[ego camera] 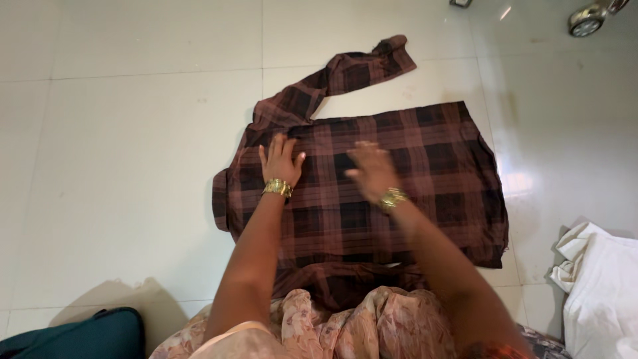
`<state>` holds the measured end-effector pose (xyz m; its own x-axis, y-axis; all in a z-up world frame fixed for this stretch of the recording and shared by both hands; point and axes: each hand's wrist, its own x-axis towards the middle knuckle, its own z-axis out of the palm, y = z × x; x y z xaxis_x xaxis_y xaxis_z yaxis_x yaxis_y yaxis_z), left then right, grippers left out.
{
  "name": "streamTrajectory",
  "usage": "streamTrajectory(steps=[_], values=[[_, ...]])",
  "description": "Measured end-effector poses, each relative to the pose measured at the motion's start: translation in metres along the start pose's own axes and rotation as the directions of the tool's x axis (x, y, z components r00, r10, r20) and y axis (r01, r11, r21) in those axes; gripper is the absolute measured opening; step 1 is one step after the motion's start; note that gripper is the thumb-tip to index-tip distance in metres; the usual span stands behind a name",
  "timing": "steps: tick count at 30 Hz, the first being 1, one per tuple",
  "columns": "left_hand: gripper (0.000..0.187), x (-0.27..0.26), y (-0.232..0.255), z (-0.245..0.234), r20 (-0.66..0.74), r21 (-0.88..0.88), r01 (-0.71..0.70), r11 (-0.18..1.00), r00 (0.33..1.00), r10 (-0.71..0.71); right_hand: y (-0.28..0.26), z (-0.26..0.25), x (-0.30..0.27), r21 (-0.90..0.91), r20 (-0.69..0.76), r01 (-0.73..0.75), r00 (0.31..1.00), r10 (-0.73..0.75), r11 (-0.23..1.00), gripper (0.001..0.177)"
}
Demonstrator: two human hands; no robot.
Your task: The person buttons a brown plaid shirt while it is spread on the floor and then folds the garment.
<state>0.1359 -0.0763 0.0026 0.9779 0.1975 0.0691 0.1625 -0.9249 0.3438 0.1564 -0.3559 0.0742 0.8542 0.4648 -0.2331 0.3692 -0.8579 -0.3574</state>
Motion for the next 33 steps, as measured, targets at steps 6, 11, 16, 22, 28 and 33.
streamTrajectory(steps=[6, 11, 16, 22, 28, 33], values=[[0.081, 0.014, 0.004, -0.020, 0.192, 0.146, 0.272, 0.951, 0.935, -0.297, -0.042, 0.033, 0.072, 0.074, 0.085, 0.200, 0.975, -0.207, 0.977, 0.073], [0.091, 0.008, 0.007, -0.036, 0.241, 0.252, 0.262, 0.932, 0.915, -0.323, 0.137, -0.014, 0.088, -0.409, 0.013, -0.112, 0.992, 0.129, 0.906, 0.071], [0.091, 0.009, 0.012, -0.037, 0.222, 0.299, 0.288, 0.910, 0.906, -0.360, 0.253, -0.059, 0.058, -0.014, -0.172, -0.381, 0.912, 0.373, 0.924, 0.076], [0.092, 0.010, 0.014, -0.040, 0.222, 0.310, 0.304, 0.901, 0.898, -0.379, 0.136, -0.035, 0.044, -0.515, -0.530, -0.354, 0.848, 0.035, 0.781, 0.092], [0.094, 0.011, 0.010, -0.037, 0.209, 0.322, 0.299, 0.898, 0.903, -0.376, 0.071, 0.030, -0.025, -0.267, 0.049, 0.038, 0.998, -0.025, 0.963, 0.085], [0.094, 0.011, 0.006, -0.037, 0.217, 0.295, 0.303, 0.906, 0.903, -0.372, 0.189, 0.006, -0.029, -0.258, -0.021, -0.214, 0.976, 0.216, 0.942, 0.082]])
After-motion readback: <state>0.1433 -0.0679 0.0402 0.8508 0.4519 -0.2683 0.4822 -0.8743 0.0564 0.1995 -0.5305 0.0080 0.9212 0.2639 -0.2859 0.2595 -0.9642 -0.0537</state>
